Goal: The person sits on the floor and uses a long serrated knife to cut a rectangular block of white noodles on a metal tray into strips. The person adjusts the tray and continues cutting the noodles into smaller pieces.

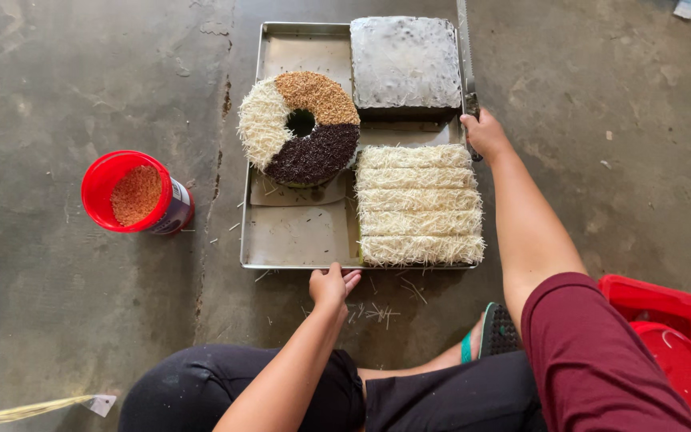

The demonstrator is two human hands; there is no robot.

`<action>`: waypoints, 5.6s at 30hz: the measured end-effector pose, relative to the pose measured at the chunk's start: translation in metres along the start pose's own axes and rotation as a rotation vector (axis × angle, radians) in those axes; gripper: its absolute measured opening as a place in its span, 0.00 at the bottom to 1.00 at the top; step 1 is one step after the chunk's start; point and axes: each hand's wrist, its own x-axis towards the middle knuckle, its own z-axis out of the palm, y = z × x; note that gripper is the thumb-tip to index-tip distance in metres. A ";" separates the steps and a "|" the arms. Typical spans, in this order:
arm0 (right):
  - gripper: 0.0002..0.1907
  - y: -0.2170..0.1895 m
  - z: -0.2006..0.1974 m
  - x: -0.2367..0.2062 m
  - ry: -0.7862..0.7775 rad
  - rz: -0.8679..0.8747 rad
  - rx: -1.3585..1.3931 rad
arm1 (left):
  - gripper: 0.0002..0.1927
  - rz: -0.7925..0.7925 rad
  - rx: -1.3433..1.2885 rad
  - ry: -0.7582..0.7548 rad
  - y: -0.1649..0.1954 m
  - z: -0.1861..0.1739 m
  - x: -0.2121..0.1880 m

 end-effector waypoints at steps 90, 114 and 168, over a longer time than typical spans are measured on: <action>0.16 -0.009 0.136 -0.359 0.156 -0.030 -0.456 | 0.58 0.281 0.319 -0.724 0.014 -0.015 -0.085; 0.17 0.005 0.142 -0.356 0.156 -0.024 -0.441 | 0.57 0.289 0.303 -0.726 0.005 -0.015 -0.071; 0.16 0.000 0.145 -0.356 0.167 -0.049 -0.441 | 0.57 0.281 0.318 -0.700 0.006 -0.014 -0.073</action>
